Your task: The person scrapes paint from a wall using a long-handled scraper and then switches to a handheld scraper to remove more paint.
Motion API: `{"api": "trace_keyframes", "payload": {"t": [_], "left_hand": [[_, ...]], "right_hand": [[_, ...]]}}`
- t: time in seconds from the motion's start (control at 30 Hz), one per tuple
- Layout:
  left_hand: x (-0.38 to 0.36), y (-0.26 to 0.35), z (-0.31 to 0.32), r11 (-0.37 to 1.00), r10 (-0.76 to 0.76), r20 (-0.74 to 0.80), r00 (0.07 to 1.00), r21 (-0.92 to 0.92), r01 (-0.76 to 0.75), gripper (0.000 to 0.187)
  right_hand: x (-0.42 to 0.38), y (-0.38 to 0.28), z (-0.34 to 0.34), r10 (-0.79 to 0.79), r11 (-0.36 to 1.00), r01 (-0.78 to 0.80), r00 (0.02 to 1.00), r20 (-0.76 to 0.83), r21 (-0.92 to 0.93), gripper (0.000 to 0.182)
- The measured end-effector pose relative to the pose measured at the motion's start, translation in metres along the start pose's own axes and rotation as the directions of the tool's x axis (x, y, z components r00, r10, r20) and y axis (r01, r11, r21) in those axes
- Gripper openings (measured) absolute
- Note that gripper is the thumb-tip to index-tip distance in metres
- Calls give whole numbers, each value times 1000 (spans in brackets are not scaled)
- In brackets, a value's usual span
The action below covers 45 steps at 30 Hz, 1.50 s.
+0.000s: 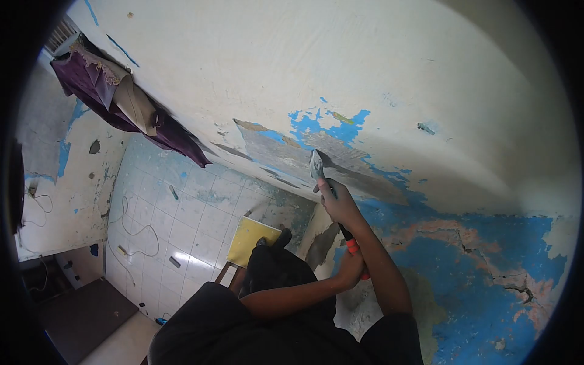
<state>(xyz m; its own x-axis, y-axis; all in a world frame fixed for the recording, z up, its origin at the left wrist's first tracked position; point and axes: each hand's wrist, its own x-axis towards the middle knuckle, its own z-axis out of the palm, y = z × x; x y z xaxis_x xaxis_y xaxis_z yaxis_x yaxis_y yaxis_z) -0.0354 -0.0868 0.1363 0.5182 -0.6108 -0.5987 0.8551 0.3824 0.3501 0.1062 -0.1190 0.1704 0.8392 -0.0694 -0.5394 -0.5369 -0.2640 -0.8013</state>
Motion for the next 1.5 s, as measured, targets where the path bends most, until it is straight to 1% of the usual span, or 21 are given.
{"api": "trace_keyframes", "payload": {"t": [0.07,0.1,0.17,0.2,0.27,0.37,0.47,0.57,0.6,0.7,0.77,0.87,0.9,1.07,1.1,1.2,1.3,1.4,1.47,1.5], "left_hand": [[-2,-4,3,999,7,-13,1000,-34,-7,23],[-4,-4,1,1000,-14,7,1000,-22,14,22],[-3,-2,-2,999,-46,47,998,-1,46,22],[-2,-6,-4,999,-40,37,998,-8,41,22],[7,-10,-4,999,-19,26,999,-25,20,22],[4,-18,-2,998,-56,40,998,28,55,22],[11,-12,-7,999,-16,20,1000,-45,17,21],[2,-10,-1,996,-13,26,1000,-85,15,19],[2,-7,-2,998,-10,35,999,-58,12,19],[2,-4,-4,1000,19,42,999,-16,-18,19],[8,4,-4,998,63,34,997,-16,-62,19],[0,0,-1,998,-26,63,998,-48,29,19],[-1,1,-2,998,-21,56,998,-54,24,19],[4,11,-6,998,23,56,998,-52,-20,20],[0,10,-7,999,8,39,999,-49,-6,20],[-8,7,-1,998,-17,20,1000,-56,18,20],[-8,4,-3,998,-25,45,999,-65,27,19],[-8,2,-2,998,-48,65,997,-48,51,19],[-13,2,1,996,-78,52,996,-30,80,18],[-10,0,1,997,-51,33,998,-52,53,18]], "right_hand": [[-6,2,-4,31,999,-31,999,-17,32,42],[-8,3,-4,47,998,-46,999,-24,52,43],[-1,-3,-2,-16,999,16,1000,1,41,43],[-2,-1,-1,-38,998,38,999,7,43,43],[-5,-2,-3,-17,997,16,1000,11,70,43],[-10,-2,-6,10,995,-12,1000,16,102,42],[-8,-5,-2,34,991,-39,999,40,129,41],[-11,-4,-6,34,990,-38,999,37,134,42],[-12,-4,-6,28,991,-32,999,31,132,42],[2,-9,4,-103,993,101,994,42,58,45],[-3,-15,2,-54,995,49,997,56,92,45],[-6,-17,-2,0,993,-6,999,54,116,44],[-10,-15,0,29,992,-35,998,50,125,44],[-5,-22,8,13,993,-18,999,49,118,43],[-3,-24,10,6,992,-12,999,50,126,42],[-12,-17,4,78,986,-82,996,36,142,42],[-8,-15,4,70,985,-76,996,47,156,41],[-14,-14,0,14,990,-15,1000,6,144,41],[-15,-13,-3,42,985,-43,999,12,168,41],[-16,-11,-3,60,982,-62,998,21,179,41]]}}
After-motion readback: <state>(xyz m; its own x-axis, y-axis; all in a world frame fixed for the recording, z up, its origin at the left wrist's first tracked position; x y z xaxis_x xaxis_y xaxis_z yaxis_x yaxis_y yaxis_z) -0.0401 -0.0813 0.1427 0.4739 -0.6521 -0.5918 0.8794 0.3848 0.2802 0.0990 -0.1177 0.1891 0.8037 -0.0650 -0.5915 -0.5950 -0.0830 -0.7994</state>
